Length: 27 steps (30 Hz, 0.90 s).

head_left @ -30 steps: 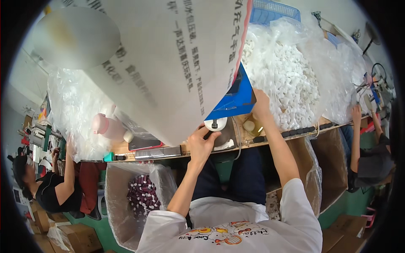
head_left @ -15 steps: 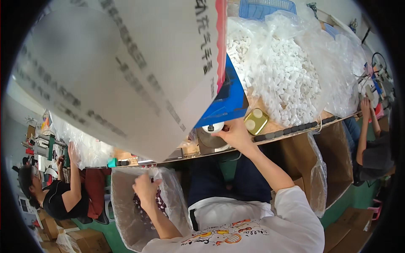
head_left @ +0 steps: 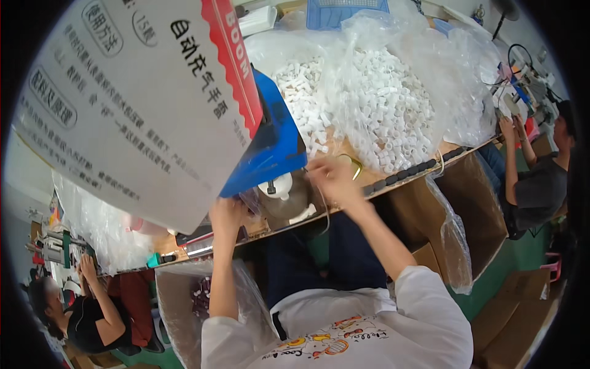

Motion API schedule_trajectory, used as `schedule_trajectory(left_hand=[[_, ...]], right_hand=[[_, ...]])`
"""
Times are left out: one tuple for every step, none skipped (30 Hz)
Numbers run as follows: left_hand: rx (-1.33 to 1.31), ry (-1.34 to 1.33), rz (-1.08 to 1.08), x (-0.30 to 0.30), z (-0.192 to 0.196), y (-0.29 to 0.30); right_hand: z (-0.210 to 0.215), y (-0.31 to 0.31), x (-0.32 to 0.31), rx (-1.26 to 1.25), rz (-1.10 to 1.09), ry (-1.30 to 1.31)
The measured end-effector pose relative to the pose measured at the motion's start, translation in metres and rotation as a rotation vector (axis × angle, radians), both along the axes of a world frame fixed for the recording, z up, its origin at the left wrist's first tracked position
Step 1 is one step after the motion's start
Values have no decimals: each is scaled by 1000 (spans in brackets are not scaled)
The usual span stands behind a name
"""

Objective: Assembling small white plastic components using a blue mechanical device at a factory workbench.

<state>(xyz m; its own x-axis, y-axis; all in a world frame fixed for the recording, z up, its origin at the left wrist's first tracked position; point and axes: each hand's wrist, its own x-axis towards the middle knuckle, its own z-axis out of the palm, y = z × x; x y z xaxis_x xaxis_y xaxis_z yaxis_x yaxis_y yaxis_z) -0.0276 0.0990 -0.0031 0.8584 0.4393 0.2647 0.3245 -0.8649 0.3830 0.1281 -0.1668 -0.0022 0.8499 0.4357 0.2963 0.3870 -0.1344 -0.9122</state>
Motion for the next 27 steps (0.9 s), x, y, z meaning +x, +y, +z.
schedule_trajectory(left_hand=[[-62, -102, 48, -12, -11, 13], [-11, -169, 70, -14, -15, 17], [-52, -136, 95, -18, -3, 14], [-34, -61, 124, -21, 8, 14], [-24, -33, 141, -22, 11, 18], [-13, 2, 160, -23, 13, 22], [10, -72, 128, -25, 11, 25], [20, -102, 115, -27, 9, 27], [34, -148, 102, -24, 9, 31], [9, -130, 200, -34, 20, 31], [26, -184, 196, -35, 32, 25], [44, -234, 195, -38, 44, 19], [47, -289, 166, -29, 52, 11], [-252, -323, 202, -30, 70, -7], [-383, -319, 152, -31, 72, -18], [-532, -311, 90, -24, 71, -30], [-672, -295, 49, -20, 70, -42], [-705, -250, -73, -4, 72, -65], [-692, -225, -83, 6, 69, -79], [-680, -214, -75, 8, 65, -83], [-668, -204, -69, 11, 62, -88], [-608, -218, -130, 14, 58, -89], [-548, -232, -190, 17, 53, -91], [-523, -223, -141, 16, 47, -93], [-525, -220, -139, 16, 46, -97], [-514, -235, -100, 16, 48, -101], [-503, -250, -60, 16, 48, -104]], right_hand=[[34, -20, 5, -229, -312, -55], [19, -54, 38, -243, -547, -232], [15, -88, 63, -346, -619, -493], [20, -108, 74, -488, -605, -442], [26, -122, 81, -624, -591, -397], [23, -130, 87, -620, -584, -403], [21, -133, 90, -669, -506, -389], [18, -132, 94, -718, -428, -376], [16, -132, 99, -715, -422, -381], [19, -124, 94, -603, -416, -346], [23, -122, 91, -498, -429, -313], [22, -124, 92, -434, -399, -290], [27, -131, 88, -449, -419, -288], [32, -126, 81, -270, -308, -158], [33, -114, 73, -86, -185, -26], [29, -103, 64, -33, -131, -11], [24, -87, 53, 29, -87, 23], [14, -74, 43, 162, -92, 216], [0, -65, 38, 201, -84, 181], [2, -54, 31, 27, -89, -27], [3, -48, 25, -146, -95, -237], [0, -48, 21, -146, -91, -238], [-4, -48, 16, -230, -108, -373], [-7, -48, 14, -314, -126, -508], [-4, -50, 13, -316, -124, -505], [1, -54, 13, -247, -173, -425], [5, -56, 11, -179, -222, -345]])
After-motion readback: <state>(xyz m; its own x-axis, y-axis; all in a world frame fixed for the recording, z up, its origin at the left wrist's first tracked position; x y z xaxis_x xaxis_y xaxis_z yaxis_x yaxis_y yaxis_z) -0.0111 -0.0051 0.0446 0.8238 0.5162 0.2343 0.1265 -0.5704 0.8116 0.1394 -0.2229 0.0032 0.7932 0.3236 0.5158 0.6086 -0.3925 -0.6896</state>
